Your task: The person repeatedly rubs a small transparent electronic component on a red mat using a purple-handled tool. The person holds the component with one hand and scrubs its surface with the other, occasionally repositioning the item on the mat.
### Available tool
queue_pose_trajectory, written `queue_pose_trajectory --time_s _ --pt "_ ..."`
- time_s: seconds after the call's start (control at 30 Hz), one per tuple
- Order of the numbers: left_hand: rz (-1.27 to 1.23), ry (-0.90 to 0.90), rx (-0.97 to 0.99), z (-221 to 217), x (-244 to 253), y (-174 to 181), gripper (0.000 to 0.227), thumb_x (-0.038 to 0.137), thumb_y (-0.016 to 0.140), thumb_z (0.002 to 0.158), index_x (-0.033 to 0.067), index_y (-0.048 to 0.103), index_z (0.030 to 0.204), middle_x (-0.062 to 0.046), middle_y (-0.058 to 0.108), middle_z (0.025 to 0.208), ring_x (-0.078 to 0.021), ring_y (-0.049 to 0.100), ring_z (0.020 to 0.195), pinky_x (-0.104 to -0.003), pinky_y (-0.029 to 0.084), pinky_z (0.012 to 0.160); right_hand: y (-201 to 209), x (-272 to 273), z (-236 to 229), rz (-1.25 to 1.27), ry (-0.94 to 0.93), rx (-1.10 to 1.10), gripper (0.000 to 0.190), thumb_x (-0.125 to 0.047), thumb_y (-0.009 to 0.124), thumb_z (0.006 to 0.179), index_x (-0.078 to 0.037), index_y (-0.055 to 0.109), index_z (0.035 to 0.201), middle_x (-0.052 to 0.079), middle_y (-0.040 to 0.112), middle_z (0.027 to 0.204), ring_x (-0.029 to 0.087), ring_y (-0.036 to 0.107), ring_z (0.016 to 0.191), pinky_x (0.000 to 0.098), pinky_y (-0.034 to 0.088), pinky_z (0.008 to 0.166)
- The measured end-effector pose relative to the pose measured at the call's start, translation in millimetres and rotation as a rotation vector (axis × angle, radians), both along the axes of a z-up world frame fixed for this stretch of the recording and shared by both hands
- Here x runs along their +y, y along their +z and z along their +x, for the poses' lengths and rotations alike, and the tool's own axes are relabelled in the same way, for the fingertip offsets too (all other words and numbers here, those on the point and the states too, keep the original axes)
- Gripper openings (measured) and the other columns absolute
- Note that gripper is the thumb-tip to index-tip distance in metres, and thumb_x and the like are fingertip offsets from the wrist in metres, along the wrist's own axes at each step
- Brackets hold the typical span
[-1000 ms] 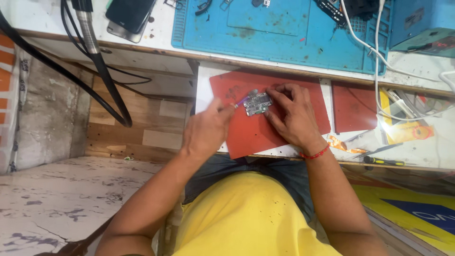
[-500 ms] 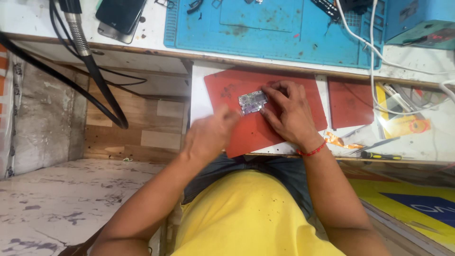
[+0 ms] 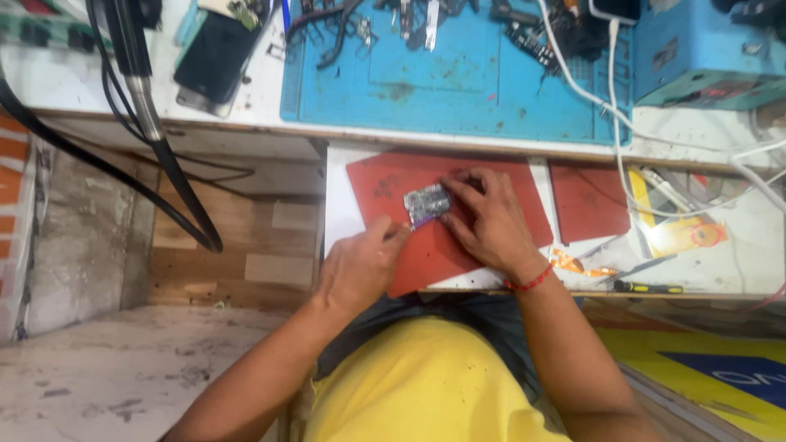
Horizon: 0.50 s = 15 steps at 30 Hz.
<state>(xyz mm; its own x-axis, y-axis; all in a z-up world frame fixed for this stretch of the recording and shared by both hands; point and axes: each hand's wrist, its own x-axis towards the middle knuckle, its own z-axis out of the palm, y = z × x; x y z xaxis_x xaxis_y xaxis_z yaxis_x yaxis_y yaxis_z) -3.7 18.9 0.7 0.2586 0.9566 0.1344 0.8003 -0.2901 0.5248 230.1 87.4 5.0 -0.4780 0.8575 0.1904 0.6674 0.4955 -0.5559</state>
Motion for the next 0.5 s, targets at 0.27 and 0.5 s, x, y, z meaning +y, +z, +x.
queue_pose_trajectory --time_s 0.27,0.5 --pt "0.049 -0.001 0.059 3 -1 0 0.031 0.006 0.063 0.087 0.0144 0.074 0.115 -0.008 0.067 0.095 -0.0319 0.071 0.07 -0.046 0.055 0.054 0 0 2 0.003 0.004 -0.018 0.052 -0.016 0.081 0.083 -0.01 0.068 0.134 0.013 0.058 0.128 0.036 0.052 0.118 0.0462 0.046 0.103" --pt "0.069 0.043 0.007 15 5 3 0.022 0.009 0.066 0.092 0.0132 0.076 0.112 -0.007 0.066 0.093 -0.0288 0.071 0.069 -0.043 0.055 0.055 4 2 2 -0.028 -0.01 -0.024 0.052 -0.017 0.08 0.083 -0.009 0.067 0.133 0.013 0.058 0.129 0.036 0.051 0.119 0.0459 0.046 0.103"
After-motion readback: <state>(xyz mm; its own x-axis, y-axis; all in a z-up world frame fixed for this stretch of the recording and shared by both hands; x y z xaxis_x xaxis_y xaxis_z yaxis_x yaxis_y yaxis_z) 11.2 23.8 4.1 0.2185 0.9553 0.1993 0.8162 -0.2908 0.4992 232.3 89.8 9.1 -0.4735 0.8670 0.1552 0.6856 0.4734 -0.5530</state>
